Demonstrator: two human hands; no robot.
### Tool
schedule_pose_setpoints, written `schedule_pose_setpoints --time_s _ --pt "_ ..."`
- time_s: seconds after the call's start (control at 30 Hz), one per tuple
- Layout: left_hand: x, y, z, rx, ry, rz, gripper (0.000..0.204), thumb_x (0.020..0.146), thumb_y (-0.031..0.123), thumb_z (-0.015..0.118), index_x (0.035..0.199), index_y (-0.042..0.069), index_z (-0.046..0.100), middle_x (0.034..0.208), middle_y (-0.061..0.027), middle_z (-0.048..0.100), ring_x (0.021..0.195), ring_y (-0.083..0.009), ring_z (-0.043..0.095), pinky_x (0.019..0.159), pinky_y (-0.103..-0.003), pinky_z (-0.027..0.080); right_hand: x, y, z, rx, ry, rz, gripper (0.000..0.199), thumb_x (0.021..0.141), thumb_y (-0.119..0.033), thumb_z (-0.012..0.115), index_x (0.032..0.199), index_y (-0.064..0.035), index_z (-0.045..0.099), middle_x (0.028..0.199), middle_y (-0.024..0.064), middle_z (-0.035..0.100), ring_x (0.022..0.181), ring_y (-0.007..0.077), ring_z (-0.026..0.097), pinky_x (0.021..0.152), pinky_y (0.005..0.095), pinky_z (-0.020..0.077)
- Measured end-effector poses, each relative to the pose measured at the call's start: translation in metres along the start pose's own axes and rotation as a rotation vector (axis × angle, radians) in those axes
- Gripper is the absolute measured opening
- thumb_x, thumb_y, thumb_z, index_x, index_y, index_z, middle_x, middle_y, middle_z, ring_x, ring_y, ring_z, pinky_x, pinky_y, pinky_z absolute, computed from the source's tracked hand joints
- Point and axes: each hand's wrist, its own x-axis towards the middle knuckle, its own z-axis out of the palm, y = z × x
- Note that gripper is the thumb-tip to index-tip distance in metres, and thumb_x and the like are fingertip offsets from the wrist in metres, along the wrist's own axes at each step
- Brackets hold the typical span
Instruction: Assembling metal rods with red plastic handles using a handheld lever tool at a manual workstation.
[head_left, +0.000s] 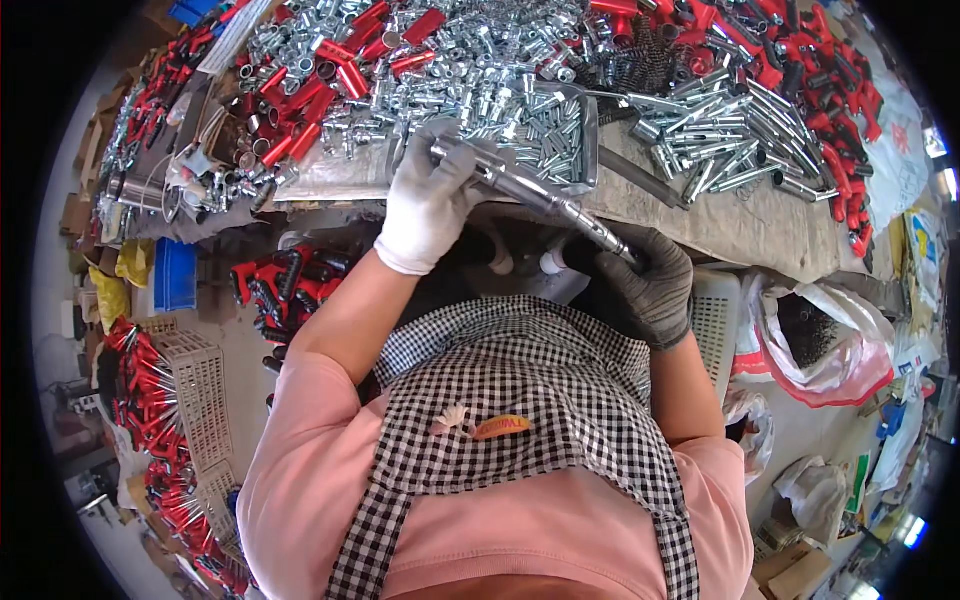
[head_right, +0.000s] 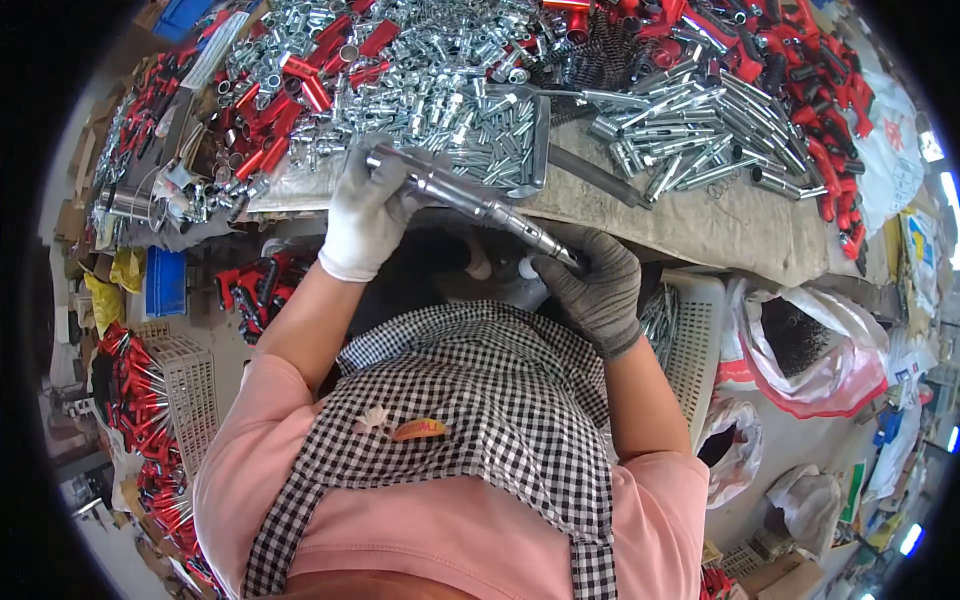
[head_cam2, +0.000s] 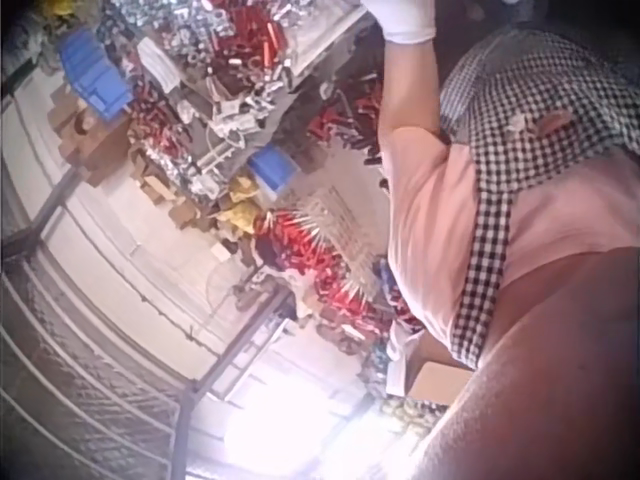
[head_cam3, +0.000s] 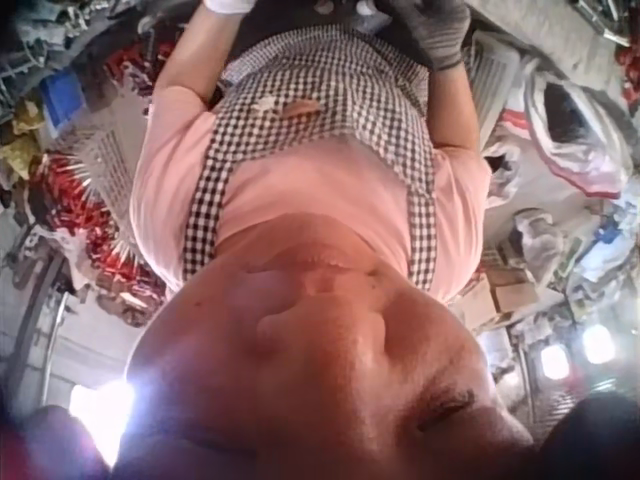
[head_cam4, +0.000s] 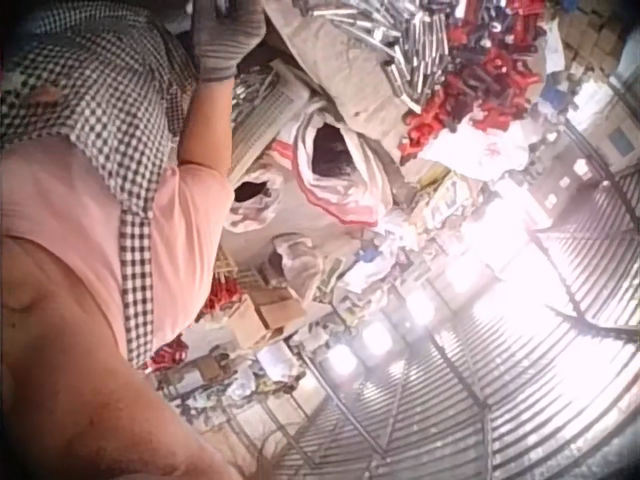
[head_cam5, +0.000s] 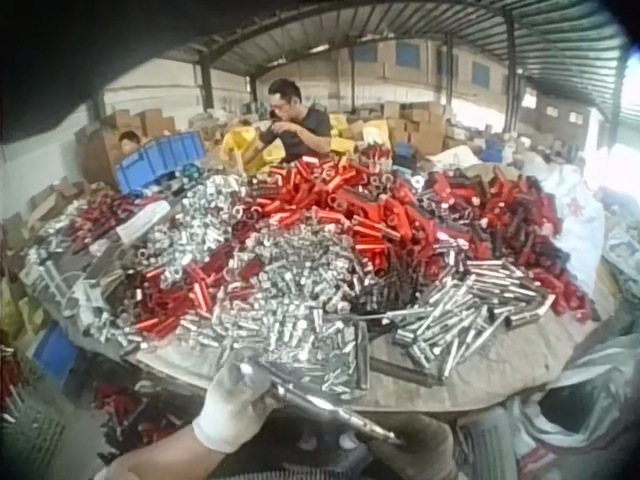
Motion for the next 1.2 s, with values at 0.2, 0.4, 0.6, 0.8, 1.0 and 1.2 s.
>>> schedule_pose_setpoints --time_s 0.2,0.4,0.6,0.8,1.0,1.2 --pt "-0.028 0.023 -0.006 -1.046 -0.110 -0.499 0.025 0.102 0.015 0.050 0.119 0.001 0.039 0.118 -0.0232 0.061 0.111 -0.0338 0.064 0.091 -0.044 0.057 -0.001 -0.031 0.009 -0.375 -0.063 -0.179 0.031 0.078 -0.006 0.082 0.105 0.0001 0.068 0.095 0.0069 0.072 0.084 0.0125 0.067 0.078 0.0288 0.0552" --pt "-0.008 0.039 -0.037 -0.656 -0.670 -0.602 0.017 0.087 0.002 0.052 0.099 -0.005 0.062 0.082 -0.0123 0.068 0.067 -0.0169 0.069 0.059 -0.026 0.056 -0.010 -0.028 0.013 -0.083 -0.138 -0.157 0.040 0.070 -0.006 0.087 0.104 -0.0032 0.067 0.090 0.0052 0.070 0.084 0.0128 0.066 0.076 0.0279 0.0553" --pt "-0.019 0.055 -0.007 -0.480 -0.585 -0.614 0.022 0.093 0.013 0.053 0.084 -0.003 0.066 0.066 -0.0042 0.060 0.051 -0.0094 0.057 0.047 -0.025 0.043 0.001 -0.030 0.042 -0.346 -0.173 -0.120 0.077 0.066 -0.023 0.091 0.131 -0.0034 0.055 0.094 0.0064 0.069 0.085 0.0123 0.067 0.077 0.0277 0.0548" --pt "0.000 0.044 0.008 -0.295 -0.819 -0.433 0.019 0.092 0.013 0.052 0.087 -0.002 0.064 0.080 -0.0102 0.063 0.072 -0.0182 0.064 0.063 -0.032 0.049 0.003 -0.021 0.025 -0.301 -0.405 0.098 0.058 0.075 -0.025 0.087 0.121 0.0010 0.063 0.096 0.0058 0.071 0.087 0.0098 0.065 0.079 0.0263 0.0535" --pt "0.095 0.029 0.036 0.362 -0.726 0.151 0.031 0.088 0.022 0.059 0.115 0.008 0.063 0.092 -0.0172 0.068 0.087 -0.0330 0.067 0.080 -0.043 0.053 -0.004 -0.011 0.003 -0.019 -0.050 0.141 0.037 0.085 -0.025 0.077 0.109 0.0018 0.068 0.089 0.0098 0.072 0.079 0.0125 0.066 0.073 0.0284 0.0535" --pt "0.119 -0.012 0.082 0.711 -0.870 0.302 0.035 0.084 0.009 0.057 0.119 0.006 0.062 0.108 -0.0195 0.067 0.098 -0.0379 0.065 0.088 -0.046 0.052 -0.008 -0.024 -0.027 -0.179 0.050 0.200 0.043 0.082 -0.028 0.080 0.111 0.0021 0.068 0.095 0.0050 0.071 0.089 0.0108 0.062 0.082 0.0289 0.0510"
